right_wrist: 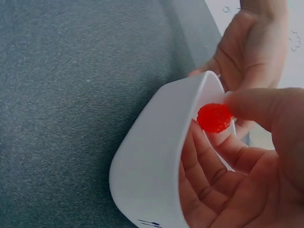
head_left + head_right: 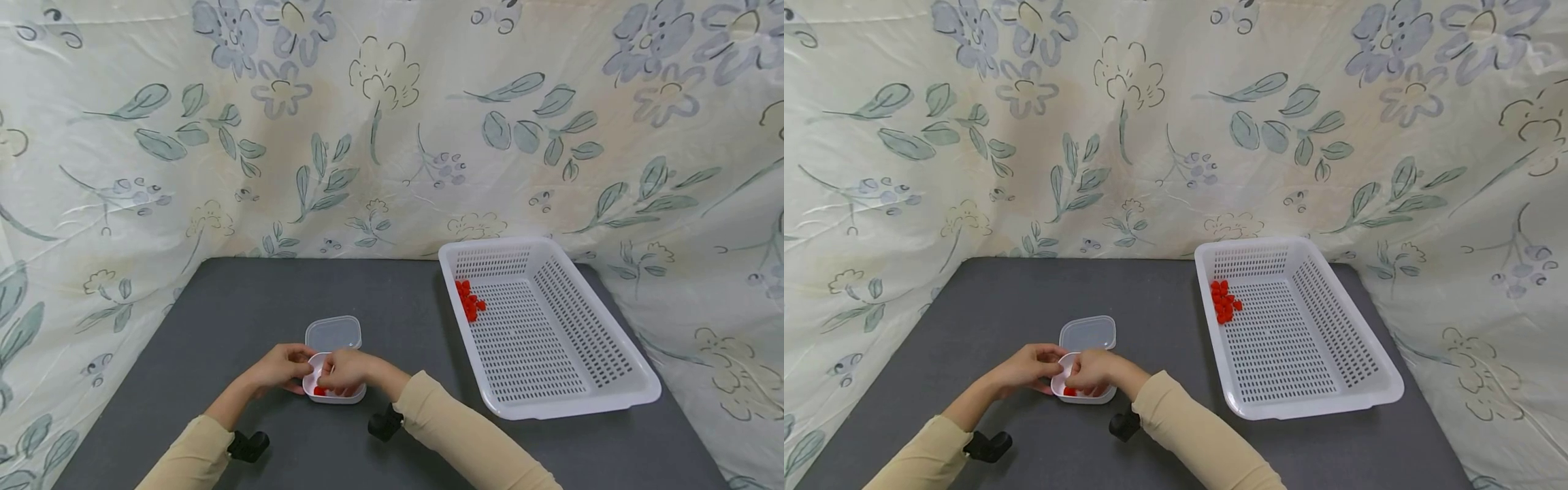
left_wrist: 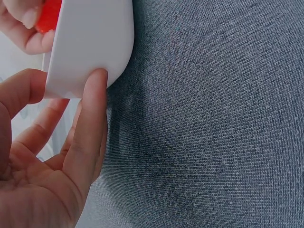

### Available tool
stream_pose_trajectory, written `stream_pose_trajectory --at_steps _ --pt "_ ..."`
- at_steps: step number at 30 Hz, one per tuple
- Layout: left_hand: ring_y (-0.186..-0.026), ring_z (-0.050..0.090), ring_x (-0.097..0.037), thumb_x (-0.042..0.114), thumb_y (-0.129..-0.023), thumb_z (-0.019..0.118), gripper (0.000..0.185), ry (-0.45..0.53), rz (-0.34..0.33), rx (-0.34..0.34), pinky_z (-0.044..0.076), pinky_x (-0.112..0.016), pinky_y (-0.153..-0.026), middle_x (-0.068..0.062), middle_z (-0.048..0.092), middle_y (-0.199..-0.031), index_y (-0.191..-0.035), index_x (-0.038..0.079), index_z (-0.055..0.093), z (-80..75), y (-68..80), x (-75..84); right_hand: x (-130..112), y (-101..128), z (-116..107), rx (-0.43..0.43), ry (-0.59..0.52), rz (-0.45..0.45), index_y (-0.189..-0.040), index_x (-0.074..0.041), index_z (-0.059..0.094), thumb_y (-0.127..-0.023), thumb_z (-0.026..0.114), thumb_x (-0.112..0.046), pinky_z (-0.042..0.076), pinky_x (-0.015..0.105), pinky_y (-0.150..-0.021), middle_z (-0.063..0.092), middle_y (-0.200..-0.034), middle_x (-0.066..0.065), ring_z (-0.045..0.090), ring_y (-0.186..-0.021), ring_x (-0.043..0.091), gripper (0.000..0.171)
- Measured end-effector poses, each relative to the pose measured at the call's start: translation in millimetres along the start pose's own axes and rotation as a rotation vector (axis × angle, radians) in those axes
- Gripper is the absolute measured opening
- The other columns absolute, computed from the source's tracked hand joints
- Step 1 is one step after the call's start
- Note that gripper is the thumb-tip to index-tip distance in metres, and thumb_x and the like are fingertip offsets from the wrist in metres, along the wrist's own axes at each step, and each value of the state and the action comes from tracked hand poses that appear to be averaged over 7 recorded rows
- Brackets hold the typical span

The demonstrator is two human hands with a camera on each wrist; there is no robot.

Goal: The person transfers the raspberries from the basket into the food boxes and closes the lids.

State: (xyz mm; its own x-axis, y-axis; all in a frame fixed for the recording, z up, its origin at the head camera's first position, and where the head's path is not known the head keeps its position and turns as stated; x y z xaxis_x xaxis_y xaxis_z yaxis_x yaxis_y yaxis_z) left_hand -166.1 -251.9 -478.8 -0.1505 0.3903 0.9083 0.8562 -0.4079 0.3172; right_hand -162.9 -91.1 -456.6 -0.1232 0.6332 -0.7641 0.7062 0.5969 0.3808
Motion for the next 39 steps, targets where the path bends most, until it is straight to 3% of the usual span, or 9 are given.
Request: stream_pose_trajectory --at_steps 13,16,20,24,31,39 --pt "-0.073 0.058 -0.017 0.008 -0.086 0.059 0.036 -0.009 -0.014 0.023 0.058 -0.038 -0.063 -0.010 0.055 -0.087 -0.119 -0.006 0.052 1.2 -1.5 -2.7 -0.8 0.6 3.0 0.055 0.246 0.007 -0.074 -0.013 0.052 -0.088 0.058 -0.021 0.035 0.016 -0.039 0.045 -0.054 -0.005 0.043 -0.044 0.006 0.017" --pt "-0.073 0.058 -0.017 0.007 -0.086 0.058 0.036 0.000 -0.017 0.023 0.058 -0.038 -0.063 -0.009 0.055 -0.087 -0.119 -0.006 0.052 1.2 -1.5 -2.7 -0.6 0.6 1.3 0.039 0.225 0.009 -0.075 -0.013 0.052 -0.089 0.057 -0.020 0.035 0.016 -0.039 0.046 -0.054 -0.004 0.043 -0.044 0.007 0.016" --pt "-0.074 0.058 -0.018 0.008 -0.087 0.059 0.036 0.005 -0.017 0.020 0.058 -0.038 -0.064 -0.011 0.056 -0.089 -0.119 -0.006 0.052 1.6 -1.1 -3.0 -1.9 2.5 -6.1 0.009 0.123 0.004 -0.082 -0.011 0.054 -0.089 0.054 -0.017 0.045 0.021 -0.046 0.053 -0.063 -0.001 0.051 -0.053 0.011 0.010" --pt "-0.075 0.059 -0.019 0.008 -0.086 0.059 0.036 0.007 -0.022 0.024 0.058 -0.038 -0.064 -0.012 0.056 -0.091 -0.119 -0.006 0.052 2.3 -1.3 -4.0 -6.6 7.3 -18.8 -0.005 0.089 -0.031 -0.091 -0.008 0.058 -0.089 0.054 -0.016 0.052 0.026 -0.055 0.062 -0.077 0.004 0.061 -0.069 0.016 0.009" --pt "-0.074 0.059 -0.018 0.008 -0.086 0.059 0.036 -0.001 -0.053 0.058 0.058 -0.037 -0.063 -0.011 0.055 -0.091 -0.119 -0.005 0.052 2.8 -2.2 -3.7 -15.0 15.5 -55.0 0.056 0.141 -0.079 -0.101 -0.011 0.061 -0.091 0.055 -0.018 0.044 0.019 -0.052 0.067 -0.093 0.014 0.063 -0.081 0.029 0.013" --pt "-0.074 0.059 -0.018 0.007 -0.085 0.060 0.037 -0.011 -0.062 0.074 0.057 -0.035 -0.061 -0.011 0.055 -0.091 -0.119 -0.005 0.053 4.0 -0.3 -0.1 -10.2 36.8 -108.4 0.188 0.183 -0.172 -0.109 -0.011 0.059 -0.092 0.054 -0.020 0.049 0.022 -0.066 0.062 -0.094 0.000 0.060 -0.079 0.012 0.020"
Point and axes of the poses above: each hand's wrist, its own y-axis away from the middle knuckle, its own z-axis out of the palm, x = y × z, the point moved 3 cm from there along -y, towards the middle knuckle
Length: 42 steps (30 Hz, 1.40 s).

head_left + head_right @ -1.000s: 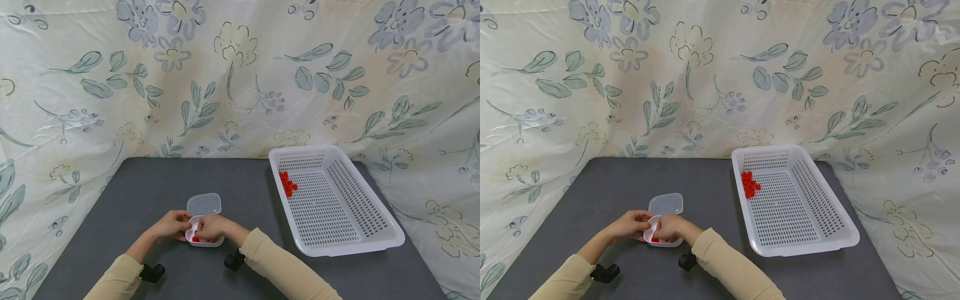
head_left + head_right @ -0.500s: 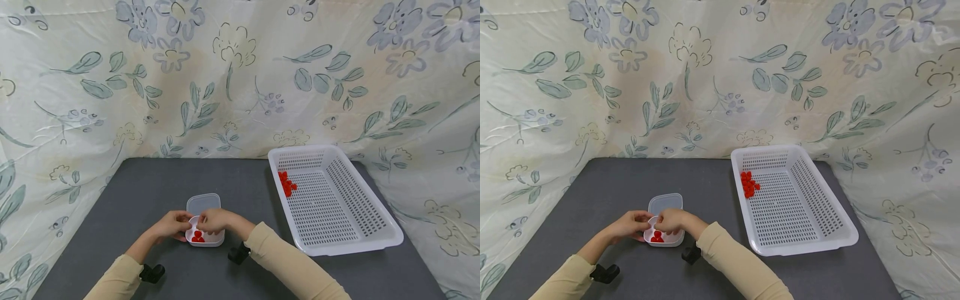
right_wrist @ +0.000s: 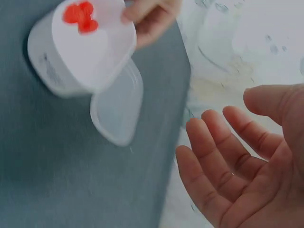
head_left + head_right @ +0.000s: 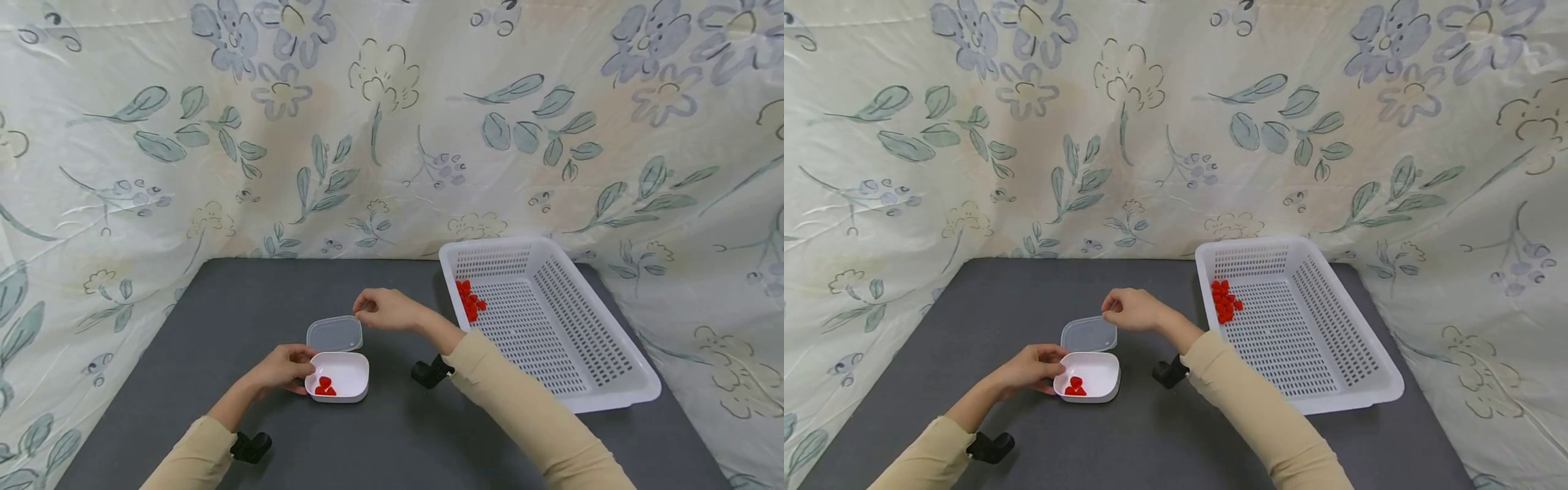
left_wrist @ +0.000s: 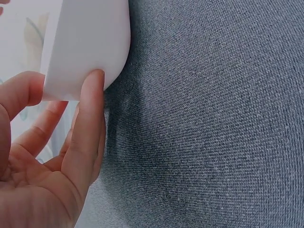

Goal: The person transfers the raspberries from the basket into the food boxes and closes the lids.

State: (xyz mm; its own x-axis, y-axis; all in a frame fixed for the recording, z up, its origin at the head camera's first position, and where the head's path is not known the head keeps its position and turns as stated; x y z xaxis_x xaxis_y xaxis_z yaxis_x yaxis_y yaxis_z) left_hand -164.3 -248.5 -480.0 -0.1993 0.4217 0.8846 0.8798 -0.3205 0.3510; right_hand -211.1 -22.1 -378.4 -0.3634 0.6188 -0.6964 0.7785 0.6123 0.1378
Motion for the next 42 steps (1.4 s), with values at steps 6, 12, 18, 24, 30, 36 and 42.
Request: stream_pose_trajectory --at_steps 6,12,18,24,30,36,42 --pt "-0.074 0.058 -0.019 0.006 -0.085 0.059 0.036 -0.003 0.004 -0.003 0.057 -0.036 -0.061 -0.012 0.054 -0.091 -0.119 -0.005 0.052 0.1 -0.4 1.2 22.1 16.1 -38.8 0.100 0.003 0.016 -0.110 -0.012 0.058 -0.093 0.052 -0.022 0.049 0.026 -0.068 0.063 -0.097 0.005 0.062 -0.084 0.019 0.021" --pt "-0.074 0.058 -0.019 0.007 -0.085 0.061 0.037 -0.012 0.006 -0.002 0.057 -0.036 -0.061 -0.012 0.053 -0.091 -0.119 -0.005 0.053 0.7 0.4 1.9 52.3 28.0 -66.8 0.201 -0.001 0.092 -0.111 -0.014 0.058 -0.093 0.052 -0.026 0.048 0.028 -0.065 0.063 -0.096 0.003 0.060 -0.079 0.013 0.022" --pt "-0.074 0.058 -0.019 0.007 -0.085 0.061 0.037 -0.006 0.009 -0.009 0.057 -0.036 -0.061 -0.011 0.054 -0.091 -0.119 -0.005 0.053 0.5 0.1 1.7 83.2 40.9 -85.4 0.260 -0.112 0.131 -0.116 -0.010 0.055 -0.094 0.051 -0.027 0.054 0.034 -0.077 0.060 -0.106 0.009 0.061 -0.087 0.020 0.028" --pt "-0.075 0.058 -0.018 0.008 -0.085 0.061 0.038 -0.004 0.014 -0.015 0.057 -0.036 -0.062 -0.011 0.053 -0.091 -0.119 -0.005 0.052 0.2 -0.6 1.0 107.8 54.1 -98.1 0.314 -0.133 0.198 -0.119 -0.004 0.053 -0.095 0.050 -0.025 0.053 0.035 -0.072 0.058 -0.107 0.017 0.058 -0.087 0.029 0.032" --pt "-0.075 0.058 -0.019 0.007 -0.085 0.061 0.038 -0.011 0.011 -0.017 0.057 -0.036 -0.061 -0.011 0.053 -0.092 -0.120 -0.005 0.052 0.0 -0.5 0.8 136.6 63.4 -99.5 0.326 -0.142 0.279 -0.121 0.000 0.051 -0.095 0.049 -0.024 0.053 0.043 -0.082 0.056 -0.113 0.024 0.056 -0.089 0.032 0.035" --pt "-0.076 0.059 -0.019 0.007 -0.085 0.061 0.038 -0.006 0.005 -0.016 0.057 -0.036 -0.062 -0.012 0.054 -0.092 -0.120 -0.005 0.052 0.8 0.0 0.4 158.7 70.1 -92.5 0.312 -0.116 0.358 -0.120 -0.002 0.051 -0.095 0.049 -0.026 0.053 0.043 -0.081 0.057 -0.110 0.023 0.055 -0.093 0.036 0.035" --pt "-0.076 0.059 -0.019 0.007 -0.085 0.061 0.038 -0.002 0.003 -0.014 0.057 -0.036 -0.062 -0.012 0.054 -0.093 -0.120 -0.005 0.052 0.4 -0.8 0.1 173.2 73.6 -83.1 0.299 -0.118 0.403 -0.116 0.000 0.052 -0.094 0.049 -0.023 0.054 0.035 -0.075 0.057 -0.112 0.023 0.058 -0.091 0.033 0.032"
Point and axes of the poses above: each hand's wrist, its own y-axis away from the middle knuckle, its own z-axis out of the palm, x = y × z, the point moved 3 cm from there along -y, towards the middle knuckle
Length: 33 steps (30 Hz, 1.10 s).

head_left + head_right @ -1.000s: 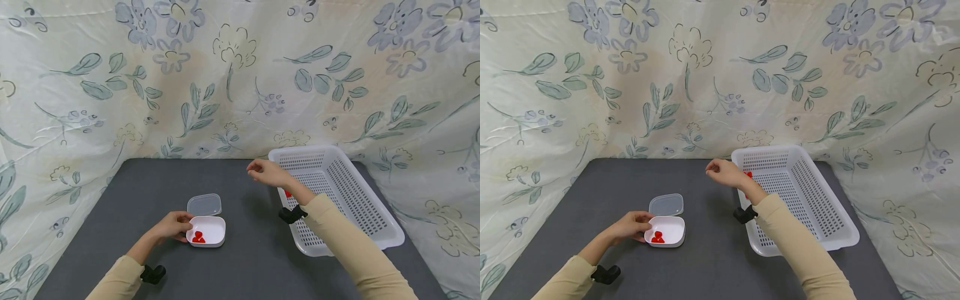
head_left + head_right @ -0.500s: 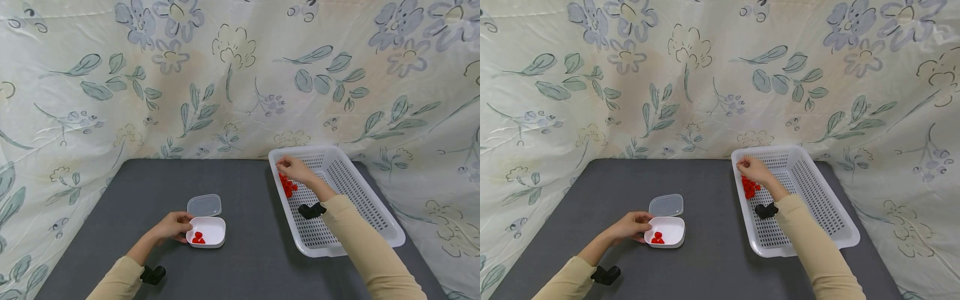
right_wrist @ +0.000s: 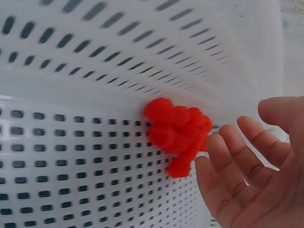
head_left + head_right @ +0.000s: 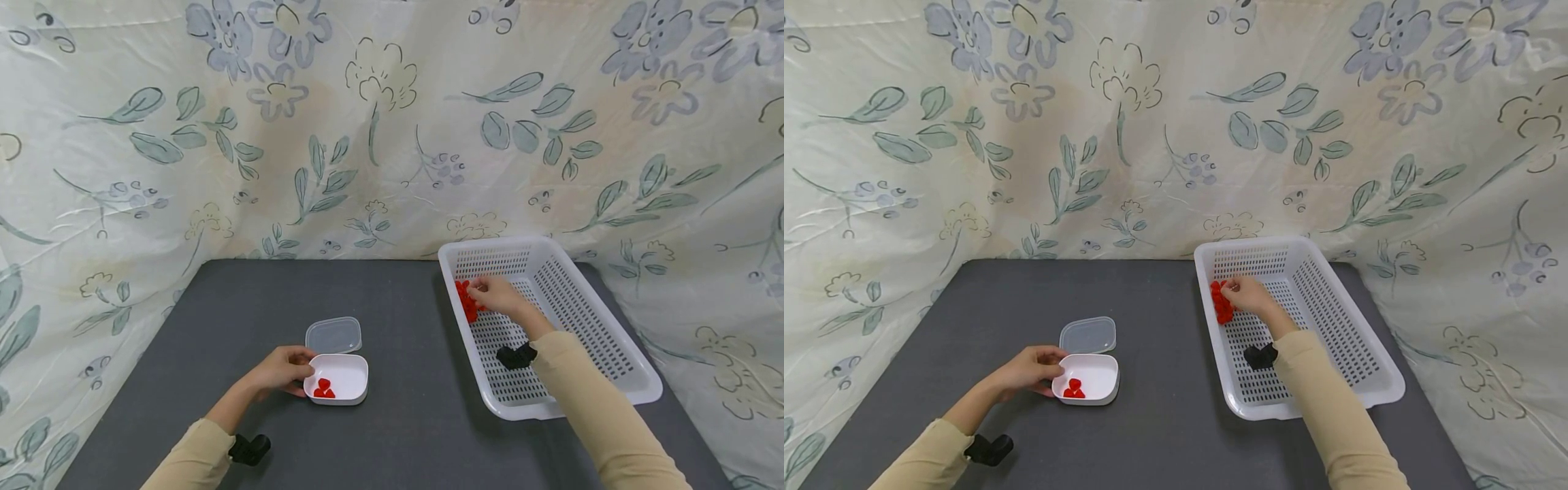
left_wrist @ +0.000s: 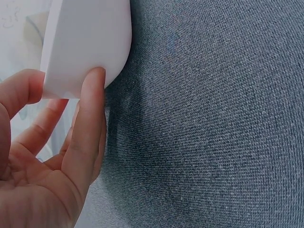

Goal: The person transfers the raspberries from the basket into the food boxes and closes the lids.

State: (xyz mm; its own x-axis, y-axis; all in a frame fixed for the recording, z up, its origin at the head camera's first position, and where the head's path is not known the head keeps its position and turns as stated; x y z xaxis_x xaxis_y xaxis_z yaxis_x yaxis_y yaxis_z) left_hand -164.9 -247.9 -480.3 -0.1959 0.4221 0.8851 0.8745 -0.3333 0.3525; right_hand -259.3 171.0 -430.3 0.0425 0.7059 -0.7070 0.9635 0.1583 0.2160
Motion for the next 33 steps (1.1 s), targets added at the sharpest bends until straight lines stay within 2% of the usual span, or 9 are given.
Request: stream_pose_trajectory --at_steps 4,9,11,19,25,33 --pt "-0.076 0.058 -0.019 0.008 -0.085 0.061 0.039 0.000 0.002 0.001 0.057 -0.036 -0.062 -0.012 0.054 -0.093 -0.120 -0.006 0.051 0.0 -0.1 -0.8 7.9 0.4 5.7 -0.014 0.025 0.029 -0.117 0.002 0.052 -0.094 0.048 -0.022 0.055 0.032 -0.070 0.059 -0.105 0.020 0.058 -0.082 0.026 0.033" --pt "-0.076 0.058 -0.019 0.008 -0.085 0.062 0.039 0.000 -0.001 0.006 0.057 -0.036 -0.062 -0.012 0.054 -0.093 -0.120 -0.005 0.052 0.4 0.0 -1.1 16.3 2.5 10.3 -0.018 0.068 0.078 -0.116 0.002 0.052 -0.094 0.047 -0.023 0.050 0.029 -0.061 0.056 -0.076 0.010 0.052 -0.064 0.019 0.034" --pt "-0.076 0.058 -0.019 0.008 -0.085 0.061 0.039 -0.003 -0.002 0.008 0.057 -0.036 -0.062 -0.012 0.054 -0.093 -0.120 -0.005 0.052 0.5 0.0 -0.8 19.4 2.8 11.1 -0.010 0.083 0.086 -0.114 0.002 0.053 -0.093 0.046 -0.023 0.048 0.027 -0.058 0.053 -0.071 0.007 0.050 -0.061 0.017 0.033" --pt "-0.077 0.058 -0.019 0.008 -0.085 0.061 0.039 -0.001 0.002 -0.003 0.057 -0.036 -0.063 -0.012 0.055 -0.094 -0.121 -0.005 0.051 0.3 1.3 1.4 26.7 3.7 14.4 -0.020 0.112 0.099 -0.100 -0.002 0.056 -0.093 0.045 -0.021 0.040 0.024 -0.050 0.048 -0.063 0.003 0.045 -0.054 0.015 0.023" --pt "-0.077 0.059 -0.019 0.007 -0.086 0.060 0.039 0.001 0.001 -0.004 0.057 -0.036 -0.063 -0.012 0.055 -0.094 -0.121 -0.006 0.051 0.3 1.9 3.0 29.2 3.3 18.9 -0.037 0.099 0.094 -0.086 -0.003 0.057 -0.091 0.046 -0.017 0.040 0.024 -0.050 0.045 -0.062 0.001 0.044 -0.056 0.014 0.019" --pt "-0.076 0.058 -0.019 0.008 -0.086 0.061 0.038 0.008 0.007 -0.012 0.057 -0.036 -0.062 -0.011 0.054 -0.092 -0.120 -0.006 0.051 0.7 1.9 2.9 30.5 2.2 21.7 -0.039 0.118 0.111 -0.092 -0.002 0.059 -0.090 0.047 -0.018 0.042 0.024 -0.051 0.051 -0.069 0.004 0.047 -0.058 0.015 0.021"
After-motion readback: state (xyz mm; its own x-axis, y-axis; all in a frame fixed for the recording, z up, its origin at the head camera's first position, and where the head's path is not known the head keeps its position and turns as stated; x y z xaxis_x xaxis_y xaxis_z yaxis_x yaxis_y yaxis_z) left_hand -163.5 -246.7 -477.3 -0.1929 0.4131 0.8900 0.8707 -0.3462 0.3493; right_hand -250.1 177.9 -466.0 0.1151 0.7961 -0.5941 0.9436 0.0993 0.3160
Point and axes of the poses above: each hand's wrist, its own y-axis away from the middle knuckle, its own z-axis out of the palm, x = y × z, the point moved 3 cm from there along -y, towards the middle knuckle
